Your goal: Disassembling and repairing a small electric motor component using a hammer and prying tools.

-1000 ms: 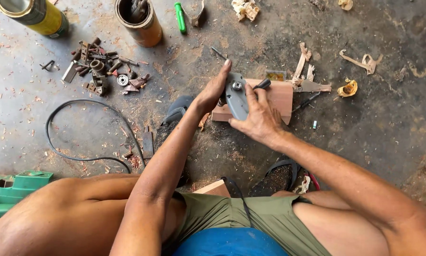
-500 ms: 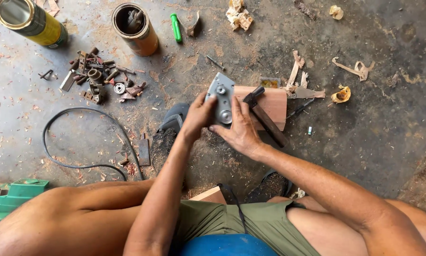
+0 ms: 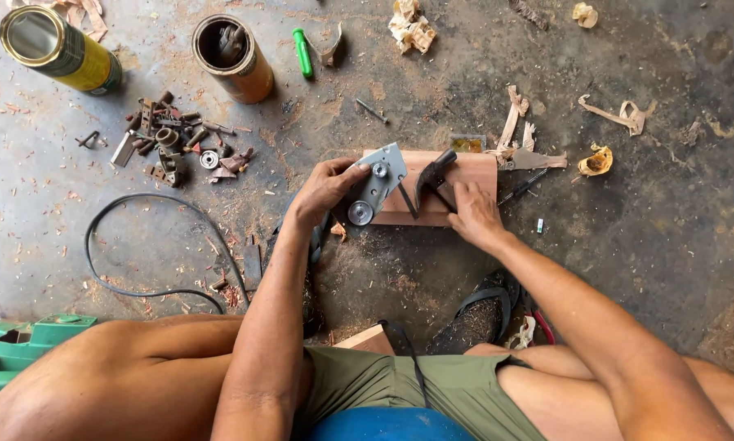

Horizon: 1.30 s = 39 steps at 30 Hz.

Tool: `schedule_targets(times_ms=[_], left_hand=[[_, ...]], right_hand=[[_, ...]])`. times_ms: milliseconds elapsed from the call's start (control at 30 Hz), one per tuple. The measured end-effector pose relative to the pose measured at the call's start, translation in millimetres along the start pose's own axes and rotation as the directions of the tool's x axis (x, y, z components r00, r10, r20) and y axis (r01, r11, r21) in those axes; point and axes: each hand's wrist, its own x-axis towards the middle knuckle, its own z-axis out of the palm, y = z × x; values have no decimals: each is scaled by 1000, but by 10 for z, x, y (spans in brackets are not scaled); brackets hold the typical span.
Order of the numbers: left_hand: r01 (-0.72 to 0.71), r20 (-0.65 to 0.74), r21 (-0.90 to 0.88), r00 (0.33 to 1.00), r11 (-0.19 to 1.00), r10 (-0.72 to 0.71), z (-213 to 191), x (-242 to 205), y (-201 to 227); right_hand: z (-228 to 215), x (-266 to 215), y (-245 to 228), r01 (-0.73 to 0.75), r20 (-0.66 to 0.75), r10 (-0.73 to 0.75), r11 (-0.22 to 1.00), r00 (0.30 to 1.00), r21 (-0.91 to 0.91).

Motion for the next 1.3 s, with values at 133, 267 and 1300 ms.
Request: schedule_targets(times_ms=[133,267,1300], left_hand=[[0,-20,23,1000,1000,1,-7,57,53],[-5,-67,82,998,997,10,28,67,115],[-18,7,167,1000,986,17,-14,201,149]], right_hand=[[-445,247,-159,-148,0,155,943,988,297],[-1317,164,-673,-127,16,162,699,987,704],[-1573,8,-1178,285,-141,-266,949,954,134]])
